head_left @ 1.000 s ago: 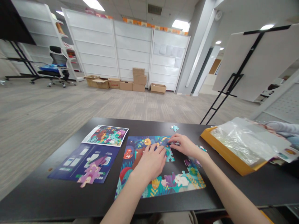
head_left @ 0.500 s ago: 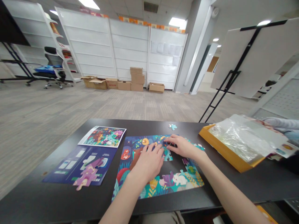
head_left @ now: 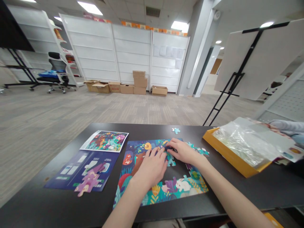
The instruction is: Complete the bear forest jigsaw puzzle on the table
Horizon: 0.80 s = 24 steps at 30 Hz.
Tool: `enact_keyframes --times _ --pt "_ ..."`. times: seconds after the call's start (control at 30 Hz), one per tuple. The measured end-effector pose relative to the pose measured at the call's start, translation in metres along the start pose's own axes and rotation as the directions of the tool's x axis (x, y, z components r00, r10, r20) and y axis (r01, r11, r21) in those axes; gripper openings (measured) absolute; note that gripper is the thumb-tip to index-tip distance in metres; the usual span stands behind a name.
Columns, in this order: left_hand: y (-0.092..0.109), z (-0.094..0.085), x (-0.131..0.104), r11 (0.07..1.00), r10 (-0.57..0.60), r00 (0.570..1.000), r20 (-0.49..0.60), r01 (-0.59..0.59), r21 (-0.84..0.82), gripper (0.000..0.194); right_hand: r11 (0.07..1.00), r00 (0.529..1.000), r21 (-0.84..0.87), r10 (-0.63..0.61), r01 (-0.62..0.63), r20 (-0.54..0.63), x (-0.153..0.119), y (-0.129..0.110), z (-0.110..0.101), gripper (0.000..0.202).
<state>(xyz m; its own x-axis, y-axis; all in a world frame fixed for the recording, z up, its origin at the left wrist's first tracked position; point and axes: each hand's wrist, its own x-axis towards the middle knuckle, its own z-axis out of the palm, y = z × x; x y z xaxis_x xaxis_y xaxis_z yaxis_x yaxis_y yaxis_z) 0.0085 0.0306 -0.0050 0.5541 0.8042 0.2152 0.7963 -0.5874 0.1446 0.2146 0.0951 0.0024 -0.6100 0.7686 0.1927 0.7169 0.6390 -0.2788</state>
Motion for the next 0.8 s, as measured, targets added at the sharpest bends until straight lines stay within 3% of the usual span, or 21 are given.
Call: enact_keyframes --times 0.3,0.6,0.8 --pt "0.002 0.0 0.001 0.999 -0.039 0.999 -0.036 0.038 -0.008 0.046 0.996 0.999 0.076 -0.037 0.038 -0.01 0.005 0.007 0.004 0.027" --pt "-0.004 0.008 0.001 1.0 -0.027 1.0 0.016 0.027 -0.004 0.051 0.996 0.999 0.066 -0.054 0.053 0.004 0.002 0.007 0.0 0.029" --pt "-0.004 0.007 0.0 1.0 -0.021 1.0 -0.002 0.021 -0.001 0.049 0.998 0.995 0.064 0.005 0.002 -0.103 0.0 0.026 -0.01 0.023"
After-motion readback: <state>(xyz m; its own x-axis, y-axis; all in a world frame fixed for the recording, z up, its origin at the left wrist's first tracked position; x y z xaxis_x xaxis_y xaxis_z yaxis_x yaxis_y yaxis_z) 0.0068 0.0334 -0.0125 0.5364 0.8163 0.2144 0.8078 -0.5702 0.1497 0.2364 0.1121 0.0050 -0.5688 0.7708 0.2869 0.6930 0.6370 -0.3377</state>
